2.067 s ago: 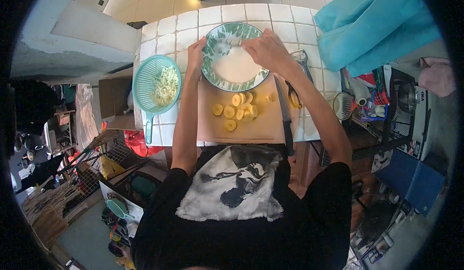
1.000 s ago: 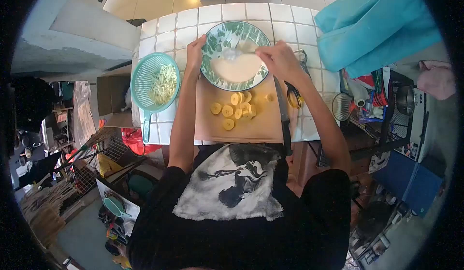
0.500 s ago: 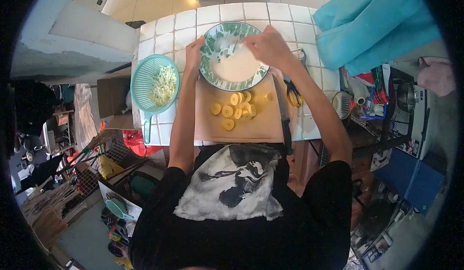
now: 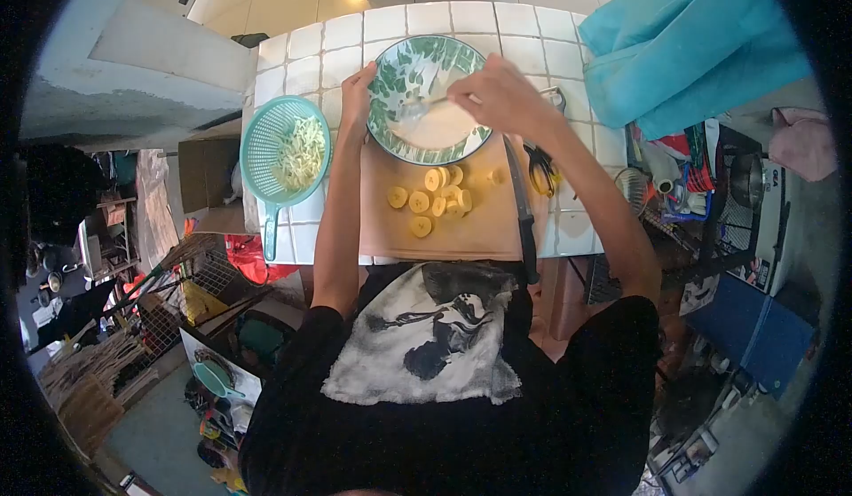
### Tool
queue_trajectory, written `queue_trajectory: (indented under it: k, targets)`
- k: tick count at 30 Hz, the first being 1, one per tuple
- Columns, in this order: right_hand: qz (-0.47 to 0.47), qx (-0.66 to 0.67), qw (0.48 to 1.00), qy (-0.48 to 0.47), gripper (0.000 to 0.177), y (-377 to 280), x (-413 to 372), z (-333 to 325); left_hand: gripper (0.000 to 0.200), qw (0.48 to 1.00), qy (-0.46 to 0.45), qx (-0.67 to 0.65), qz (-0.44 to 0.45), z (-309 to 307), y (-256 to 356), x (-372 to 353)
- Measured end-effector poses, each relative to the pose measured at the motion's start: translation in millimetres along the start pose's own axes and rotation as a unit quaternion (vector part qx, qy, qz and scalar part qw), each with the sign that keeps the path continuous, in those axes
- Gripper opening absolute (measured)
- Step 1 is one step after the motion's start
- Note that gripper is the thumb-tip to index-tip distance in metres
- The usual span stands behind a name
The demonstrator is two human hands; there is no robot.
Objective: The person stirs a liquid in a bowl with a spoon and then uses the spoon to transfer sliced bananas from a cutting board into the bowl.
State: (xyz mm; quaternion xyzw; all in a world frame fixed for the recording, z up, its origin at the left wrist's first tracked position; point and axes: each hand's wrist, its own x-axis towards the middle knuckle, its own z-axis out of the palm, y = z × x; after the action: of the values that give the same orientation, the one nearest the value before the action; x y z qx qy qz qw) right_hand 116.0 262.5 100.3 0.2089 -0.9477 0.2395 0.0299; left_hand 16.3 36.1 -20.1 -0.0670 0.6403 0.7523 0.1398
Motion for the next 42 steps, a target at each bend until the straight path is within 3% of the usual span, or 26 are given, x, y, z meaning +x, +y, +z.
queue_trajectory:
  k: [5,7,10,13,15,19,23,27,30,32,42]
  targets:
    - [0.053,-0.036,0.997,0.053,0.016,41.2,-6.7,-27.8,0.035,1.0,-0.013,-0.003,-0.015,0.7,1.0,-0.5]
    - [0.048,-0.025,0.998,0.036,0.017,48.9,-13.8,-34.7,0.035,1.0,0.002,0.011,0.019,1.6,2.5,0.0]
    - [0.077,-0.006,0.997,-0.009,0.018,49.8,-30.1,-39.1,0.035,1.0,0.005,0.02,-0.003,0.5,2.5,-0.5]
    - [0.161,0.056,0.984,-0.041,0.023,52.6,-40.3,-25.2,0.035,1.0,0.007,0.012,-0.009,0.9,0.4,1.3]
    - [0.17,0.23,0.956,-0.068,0.024,51.4,-42.7,-6.3,0.036,1.0,0.005,0.01,-0.005,-0.4,1.0,1.0]
    - [0.206,0.233,0.944,-0.113,0.02,34.2,-32.3,18.6,0.036,1.0,0.001,-0.005,0.005,1.8,1.2,-1.4]
    - [0.202,0.285,0.935,-0.064,0.022,33.8,-22.7,23.7,0.035,1.0,-0.01,-0.004,-0.004,0.7,2.6,-2.0]
    - [0.182,0.25,0.95,-0.038,0.023,15.0,-11.7,-6.7,0.035,1.0,0.006,0.009,0.003,4.1,6.1,-3.3]
    - [0.14,0.157,0.978,-0.001,0.021,-1.9,-15.3,-15.5,0.035,1.0,0.012,0.009,0.003,7.0,9.8,-6.8]
    - [0.048,0.017,0.998,-0.033,0.02,-5.6,-22.4,-16.4,0.035,1.0,0.019,0.007,-0.003,5.1,8.3,-5.9]
    - [0.121,0.052,0.991,0.014,0.019,20.3,-52.3,6.3,0.035,1.0,0.004,0.023,-0.002,4.8,5.5,-3.6]
